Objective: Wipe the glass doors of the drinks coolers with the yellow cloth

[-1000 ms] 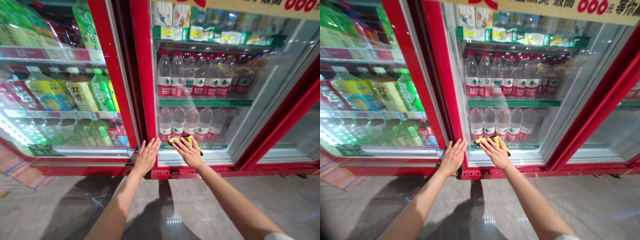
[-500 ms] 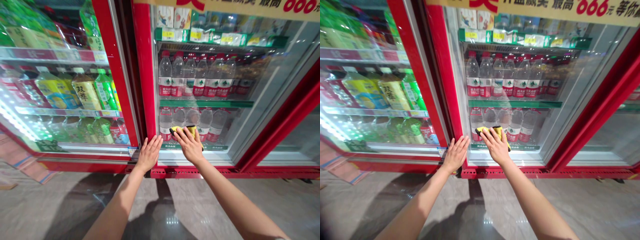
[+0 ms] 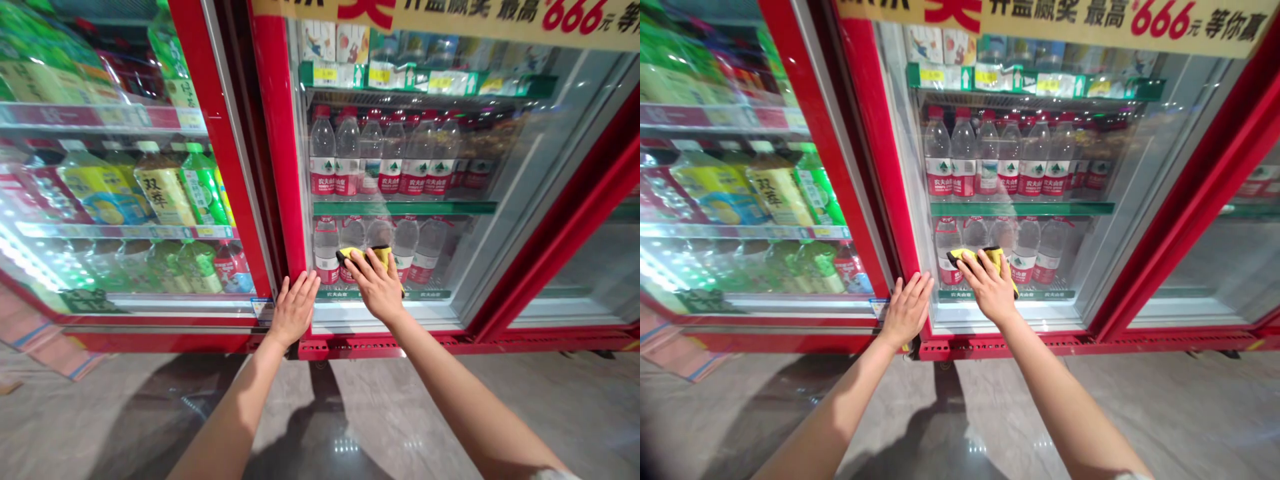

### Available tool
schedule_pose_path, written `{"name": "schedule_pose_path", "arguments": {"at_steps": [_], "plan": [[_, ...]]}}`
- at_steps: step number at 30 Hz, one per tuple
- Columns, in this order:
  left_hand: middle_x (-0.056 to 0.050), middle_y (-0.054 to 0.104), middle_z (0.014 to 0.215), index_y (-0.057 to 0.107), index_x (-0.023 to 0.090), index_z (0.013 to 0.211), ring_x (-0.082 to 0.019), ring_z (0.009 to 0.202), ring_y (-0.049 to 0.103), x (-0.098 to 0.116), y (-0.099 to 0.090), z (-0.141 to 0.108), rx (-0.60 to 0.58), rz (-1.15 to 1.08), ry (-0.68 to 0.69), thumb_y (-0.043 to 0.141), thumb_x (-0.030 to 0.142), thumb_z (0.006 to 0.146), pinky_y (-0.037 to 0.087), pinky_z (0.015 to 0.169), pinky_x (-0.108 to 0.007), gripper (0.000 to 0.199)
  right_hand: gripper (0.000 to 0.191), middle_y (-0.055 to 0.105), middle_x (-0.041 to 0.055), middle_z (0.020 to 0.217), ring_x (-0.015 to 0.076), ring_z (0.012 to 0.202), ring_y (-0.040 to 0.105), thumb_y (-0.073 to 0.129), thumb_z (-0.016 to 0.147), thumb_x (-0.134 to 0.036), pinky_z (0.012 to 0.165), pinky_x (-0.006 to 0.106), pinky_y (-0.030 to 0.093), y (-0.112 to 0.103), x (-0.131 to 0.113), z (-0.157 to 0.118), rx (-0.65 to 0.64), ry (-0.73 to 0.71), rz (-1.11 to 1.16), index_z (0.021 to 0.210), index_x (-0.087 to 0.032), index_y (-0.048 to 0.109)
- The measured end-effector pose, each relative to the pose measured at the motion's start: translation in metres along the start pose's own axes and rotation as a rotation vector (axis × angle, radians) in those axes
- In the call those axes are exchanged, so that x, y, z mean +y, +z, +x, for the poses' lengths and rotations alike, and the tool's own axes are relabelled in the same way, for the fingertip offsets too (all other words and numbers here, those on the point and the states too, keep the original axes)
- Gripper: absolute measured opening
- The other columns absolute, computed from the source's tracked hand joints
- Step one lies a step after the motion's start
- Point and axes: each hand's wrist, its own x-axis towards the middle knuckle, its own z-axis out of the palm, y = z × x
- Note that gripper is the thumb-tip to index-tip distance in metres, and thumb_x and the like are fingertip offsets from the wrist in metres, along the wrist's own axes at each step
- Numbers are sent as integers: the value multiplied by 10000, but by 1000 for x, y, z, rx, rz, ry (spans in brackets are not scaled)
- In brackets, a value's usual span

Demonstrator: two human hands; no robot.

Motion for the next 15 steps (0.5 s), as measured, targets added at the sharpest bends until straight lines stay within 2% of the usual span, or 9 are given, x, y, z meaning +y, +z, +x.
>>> {"name": "schedule_pose_path", "arguments": {"at_steps": [2, 4, 7, 9, 11, 13, 15], "plan": [[-108, 437, 1603, 65, 205, 1636, -226, 1543, 297, -1, 1, 0, 17, 3, -5, 520, 143, 926, 124, 1309, -514, 845, 561, 490, 5, 1574, 249, 1545, 282, 523, 990, -215, 1279, 558, -80, 2, -9, 12, 42, 40, -26, 1532, -338, 448], [-109, 442, 1600, 68, 213, 1637, -229, 1541, 302, -3, 3, 0, 35, 3, -9, 516, 150, 934, 119, 1309, -517, 836, 547, 504, -12, 1564, 226, 1544, 282, 512, 993, -217, 1281, 538, -95, 4, -11, 14, 31, -40, -29, 1522, -347, 461], [-117, 448, 1597, 82, 221, 1638, -236, 1545, 291, -3, 8, 2, 70, -3, -22, 525, 145, 929, 116, 1309, -525, 839, 550, 537, -47, 1537, 177, 1525, 316, 511, 993, -226, 1297, 475, -61, 3, 7, 4, 4, -141, -42, 1520, -375, 454], [-121, 456, 1593, 104, 225, 1638, -236, 1552, 274, -1, 12, 4, 103, -3, -32, 544, 140, 920, 128, 1309, -516, 846, 547, 557, -31, 1522, 192, 1518, 333, 529, 985, -245, 1298, 484, -16, 0, 32, -9, 51, -60, -81, 1512, -376, 468], [-121, 456, 1595, 118, 232, 1638, -236, 1556, 264, 2, 14, 5, 123, -4, -34, 559, 141, 915, 146, 1309, -504, 852, 575, 530, 19, 1547, 243, 1528, 317, 537, 967, -254, 1284, 547, 51, -2, 59, -25, 119, 87, -116, 1528, -348, 453], [-119, 441, 1605, 108, 240, 1639, -242, 1554, 270, 6, 14, 6, 116, -18, -30, 567, 141, 910, 165, 1306, -499, 867, 647, 435, 81, 1611, 299, 1550, 263, 515, 948, -242, 1249, 628, 132, -1, 81, -41, 183, 226, -127, 1577, -300, 376], [-119, 426, 1615, 94, 241, 1640, -248, 1550, 284, 8, 14, 7, 101, -37, -26, 570, 142, 907, 180, 1303, -497, 880, 714, 320, 124, 1663, 334, 1569, 191, 476, 932, -219, 1202, 698, 186, 3, 92, -53, 249, 317, -124, 1616, -257, 277]]}}
